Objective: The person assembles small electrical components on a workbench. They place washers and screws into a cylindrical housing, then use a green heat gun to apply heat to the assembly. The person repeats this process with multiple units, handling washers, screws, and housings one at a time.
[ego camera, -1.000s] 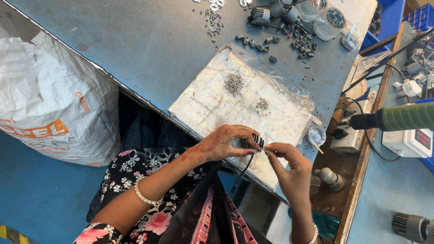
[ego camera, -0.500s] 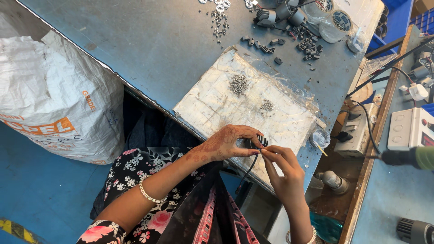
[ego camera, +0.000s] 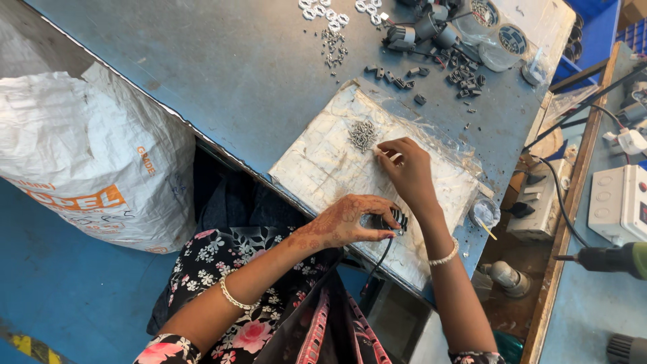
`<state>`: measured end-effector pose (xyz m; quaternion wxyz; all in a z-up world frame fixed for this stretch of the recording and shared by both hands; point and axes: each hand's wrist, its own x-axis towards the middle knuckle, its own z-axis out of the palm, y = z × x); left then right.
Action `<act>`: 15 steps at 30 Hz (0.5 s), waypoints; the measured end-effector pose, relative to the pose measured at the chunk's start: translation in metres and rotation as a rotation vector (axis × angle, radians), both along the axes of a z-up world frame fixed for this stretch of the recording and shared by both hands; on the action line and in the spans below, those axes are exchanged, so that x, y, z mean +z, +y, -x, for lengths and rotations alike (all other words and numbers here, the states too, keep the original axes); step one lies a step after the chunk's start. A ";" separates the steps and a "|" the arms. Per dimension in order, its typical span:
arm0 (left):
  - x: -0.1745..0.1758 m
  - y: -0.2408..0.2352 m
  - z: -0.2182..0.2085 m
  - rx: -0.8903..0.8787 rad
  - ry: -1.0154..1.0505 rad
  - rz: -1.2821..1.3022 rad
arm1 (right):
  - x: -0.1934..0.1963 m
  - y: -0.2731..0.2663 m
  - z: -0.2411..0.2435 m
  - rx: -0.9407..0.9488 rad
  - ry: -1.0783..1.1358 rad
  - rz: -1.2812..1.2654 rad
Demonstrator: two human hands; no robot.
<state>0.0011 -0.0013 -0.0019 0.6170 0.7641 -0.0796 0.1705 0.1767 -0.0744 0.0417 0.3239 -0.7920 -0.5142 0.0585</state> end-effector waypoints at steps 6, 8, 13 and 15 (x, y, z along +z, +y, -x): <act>-0.002 0.000 0.001 0.004 0.003 0.001 | -0.010 0.009 -0.005 0.027 -0.045 0.036; -0.003 0.000 0.000 -0.014 -0.008 0.018 | -0.011 0.006 -0.005 0.030 -0.013 0.027; -0.001 0.001 0.000 -0.007 0.032 0.001 | -0.005 0.007 -0.002 0.044 0.042 0.046; 0.000 0.000 0.000 -0.005 0.037 0.001 | -0.003 0.008 0.001 0.050 -0.017 0.076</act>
